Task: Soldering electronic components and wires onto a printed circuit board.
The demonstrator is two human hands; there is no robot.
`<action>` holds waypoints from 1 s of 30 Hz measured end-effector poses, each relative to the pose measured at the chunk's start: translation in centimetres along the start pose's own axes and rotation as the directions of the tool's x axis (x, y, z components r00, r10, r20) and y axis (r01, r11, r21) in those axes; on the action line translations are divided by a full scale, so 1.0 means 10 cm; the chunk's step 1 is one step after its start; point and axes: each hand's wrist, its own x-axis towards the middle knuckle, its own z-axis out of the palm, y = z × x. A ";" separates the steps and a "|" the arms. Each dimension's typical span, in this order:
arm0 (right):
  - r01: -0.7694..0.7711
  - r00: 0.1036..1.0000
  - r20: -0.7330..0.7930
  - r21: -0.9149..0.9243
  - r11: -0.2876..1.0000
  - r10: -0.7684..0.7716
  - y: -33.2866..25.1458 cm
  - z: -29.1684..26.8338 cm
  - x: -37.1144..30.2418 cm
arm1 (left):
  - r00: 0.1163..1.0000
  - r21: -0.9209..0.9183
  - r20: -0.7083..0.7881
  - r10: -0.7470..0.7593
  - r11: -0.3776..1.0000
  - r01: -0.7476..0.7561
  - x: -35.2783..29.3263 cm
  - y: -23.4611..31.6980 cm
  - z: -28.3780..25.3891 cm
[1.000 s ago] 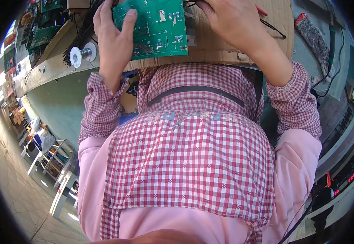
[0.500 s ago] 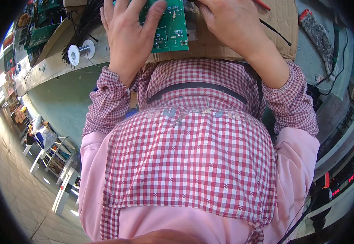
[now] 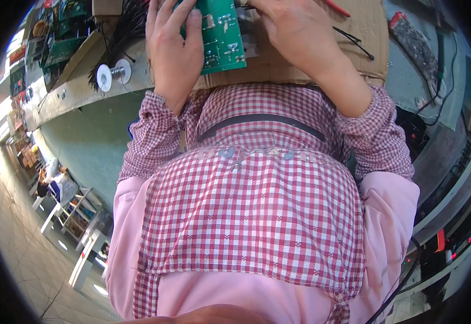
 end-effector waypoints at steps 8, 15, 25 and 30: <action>-0.179 0.929 -0.241 0.371 0.911 0.280 0.07 -0.55 -0.17 | 0.935 0.244 -0.208 0.288 0.941 -0.235 -0.05 -0.17 0.04; 0.369 0.467 0.253 0.815 -0.447 0.847 2.06 -1.50 -1.20 | 0.876 -0.051 -0.452 0.170 0.975 -0.215 -0.21 -0.27 -0.44; 0.566 0.814 0.419 -0.411 -0.715 0.404 5.15 -2.56 -2.24 | 0.802 -0.639 -0.120 -0.585 0.664 0.388 -0.89 -2.10 -0.72; 0.194 0.980 0.189 -0.977 -0.092 0.057 4.94 -1.81 -1.80 | 0.803 -0.694 -0.199 -0.562 0.659 0.290 -0.94 -1.80 -0.92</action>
